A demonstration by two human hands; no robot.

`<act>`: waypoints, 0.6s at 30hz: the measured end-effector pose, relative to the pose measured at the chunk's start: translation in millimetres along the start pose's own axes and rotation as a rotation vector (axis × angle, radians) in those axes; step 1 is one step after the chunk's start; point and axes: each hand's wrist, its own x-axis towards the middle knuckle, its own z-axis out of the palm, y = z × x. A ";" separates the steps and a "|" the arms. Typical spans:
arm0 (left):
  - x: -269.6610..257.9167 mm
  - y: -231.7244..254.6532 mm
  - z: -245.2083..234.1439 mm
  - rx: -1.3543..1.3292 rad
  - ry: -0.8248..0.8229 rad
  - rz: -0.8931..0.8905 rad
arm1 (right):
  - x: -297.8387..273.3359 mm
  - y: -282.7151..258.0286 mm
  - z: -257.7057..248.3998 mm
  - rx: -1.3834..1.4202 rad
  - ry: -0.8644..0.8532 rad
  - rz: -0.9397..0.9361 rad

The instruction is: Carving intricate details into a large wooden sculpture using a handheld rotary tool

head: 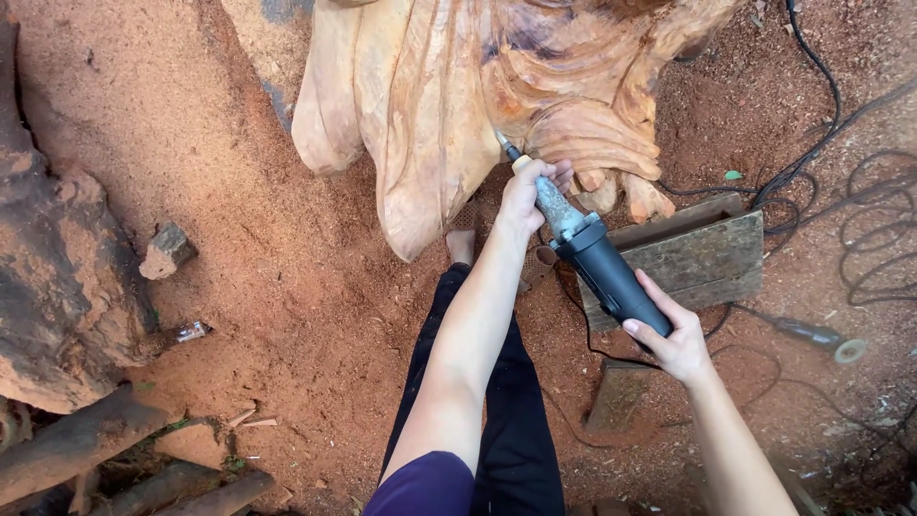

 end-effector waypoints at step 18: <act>-62.4 -25.1 23.9 0.076 -0.115 -0.052 | -82.1 -12.5 12.3 -0.073 0.012 0.196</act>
